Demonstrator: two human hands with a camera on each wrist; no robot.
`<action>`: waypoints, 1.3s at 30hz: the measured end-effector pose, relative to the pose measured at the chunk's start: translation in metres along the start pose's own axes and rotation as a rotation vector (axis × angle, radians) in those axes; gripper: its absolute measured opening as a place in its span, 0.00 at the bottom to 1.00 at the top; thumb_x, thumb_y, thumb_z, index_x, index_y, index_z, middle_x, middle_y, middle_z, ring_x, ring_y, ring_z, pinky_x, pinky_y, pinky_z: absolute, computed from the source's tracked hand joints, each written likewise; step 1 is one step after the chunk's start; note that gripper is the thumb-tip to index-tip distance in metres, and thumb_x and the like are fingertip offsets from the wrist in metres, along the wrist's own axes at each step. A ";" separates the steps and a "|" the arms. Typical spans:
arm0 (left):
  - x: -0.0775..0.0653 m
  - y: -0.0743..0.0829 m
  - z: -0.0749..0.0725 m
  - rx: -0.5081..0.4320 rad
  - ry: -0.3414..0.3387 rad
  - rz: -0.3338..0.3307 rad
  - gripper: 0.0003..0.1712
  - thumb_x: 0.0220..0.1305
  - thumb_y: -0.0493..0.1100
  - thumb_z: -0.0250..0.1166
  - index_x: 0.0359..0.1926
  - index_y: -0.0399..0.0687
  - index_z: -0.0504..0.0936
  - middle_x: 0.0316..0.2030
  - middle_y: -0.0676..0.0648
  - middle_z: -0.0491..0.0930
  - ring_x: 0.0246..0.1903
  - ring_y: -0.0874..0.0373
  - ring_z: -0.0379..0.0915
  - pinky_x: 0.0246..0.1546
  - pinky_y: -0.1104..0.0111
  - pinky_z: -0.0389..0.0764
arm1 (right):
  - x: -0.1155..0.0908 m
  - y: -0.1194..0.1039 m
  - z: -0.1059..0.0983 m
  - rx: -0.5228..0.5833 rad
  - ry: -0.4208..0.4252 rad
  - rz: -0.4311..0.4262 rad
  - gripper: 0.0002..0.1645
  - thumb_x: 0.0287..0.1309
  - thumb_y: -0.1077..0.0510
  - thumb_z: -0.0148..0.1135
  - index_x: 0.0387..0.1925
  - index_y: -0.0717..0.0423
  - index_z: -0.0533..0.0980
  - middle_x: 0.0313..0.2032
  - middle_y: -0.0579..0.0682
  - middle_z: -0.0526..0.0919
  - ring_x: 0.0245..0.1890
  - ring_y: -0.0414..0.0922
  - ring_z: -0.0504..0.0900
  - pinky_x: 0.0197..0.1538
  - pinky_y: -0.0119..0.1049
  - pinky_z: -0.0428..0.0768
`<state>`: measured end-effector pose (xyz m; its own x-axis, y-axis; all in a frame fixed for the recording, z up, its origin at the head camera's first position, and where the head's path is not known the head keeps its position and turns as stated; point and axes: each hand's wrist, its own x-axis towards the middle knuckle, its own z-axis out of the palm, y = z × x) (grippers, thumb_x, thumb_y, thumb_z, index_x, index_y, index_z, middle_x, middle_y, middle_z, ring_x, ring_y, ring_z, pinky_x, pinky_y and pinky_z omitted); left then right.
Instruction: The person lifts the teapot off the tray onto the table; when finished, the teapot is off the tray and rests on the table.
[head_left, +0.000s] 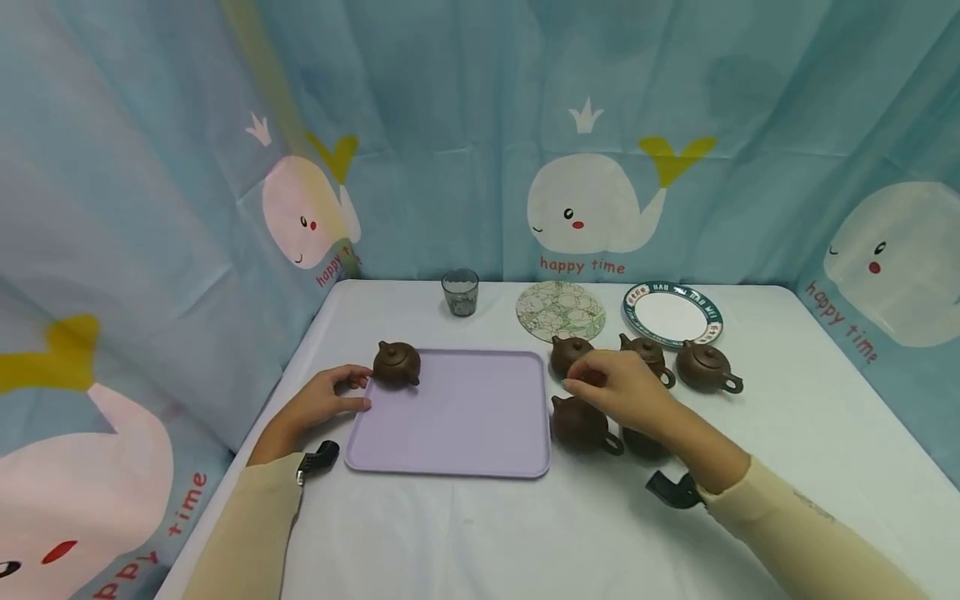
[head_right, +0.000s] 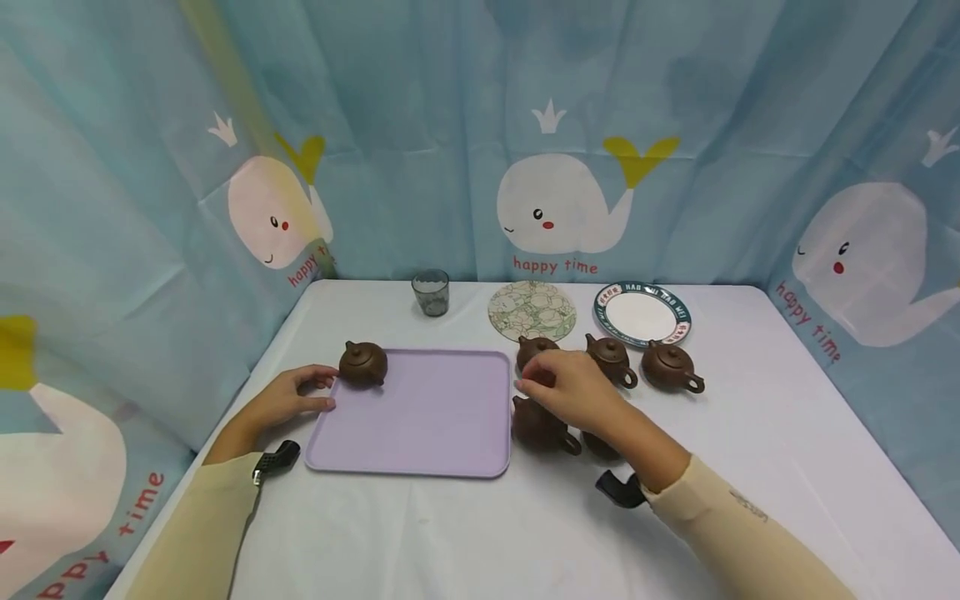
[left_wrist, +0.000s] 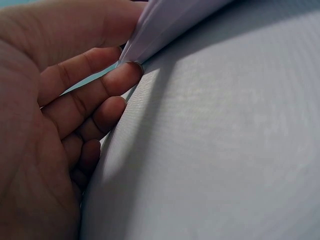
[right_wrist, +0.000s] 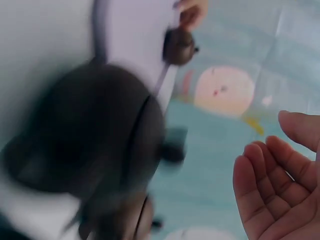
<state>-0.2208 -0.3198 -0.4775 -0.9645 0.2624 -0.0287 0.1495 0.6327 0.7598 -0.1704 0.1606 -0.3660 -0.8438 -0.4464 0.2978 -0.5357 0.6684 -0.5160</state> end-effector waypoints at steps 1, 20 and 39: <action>0.000 0.000 0.000 -0.002 0.000 0.000 0.35 0.42 0.54 0.71 0.53 0.51 0.72 0.42 0.50 0.74 0.44 0.53 0.66 0.50 0.55 0.61 | 0.006 -0.007 0.006 0.013 -0.007 -0.018 0.06 0.50 0.42 0.60 0.28 0.36 0.76 0.25 0.31 0.76 0.26 0.31 0.73 0.30 0.30 0.73; 0.000 -0.005 -0.001 0.029 0.009 0.026 0.34 0.44 0.53 0.70 0.53 0.51 0.72 0.42 0.49 0.74 0.45 0.53 0.66 0.51 0.54 0.60 | 0.092 -0.062 0.118 0.175 -0.179 0.000 0.10 0.53 0.40 0.56 0.26 0.38 0.76 0.23 0.34 0.76 0.22 0.35 0.73 0.25 0.32 0.71; 0.001 -0.002 0.001 0.047 0.009 -0.033 0.35 0.41 0.56 0.70 0.53 0.55 0.72 0.42 0.52 0.74 0.45 0.55 0.66 0.51 0.54 0.61 | 0.141 -0.074 0.183 0.090 -0.171 0.130 0.14 0.49 0.40 0.59 0.26 0.45 0.75 0.20 0.37 0.75 0.21 0.36 0.72 0.24 0.30 0.70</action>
<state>-0.2216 -0.3196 -0.4797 -0.9711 0.2341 -0.0469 0.1274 0.6743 0.7274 -0.2436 -0.0603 -0.4328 -0.8839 -0.4594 0.0879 -0.4115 0.6744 -0.6130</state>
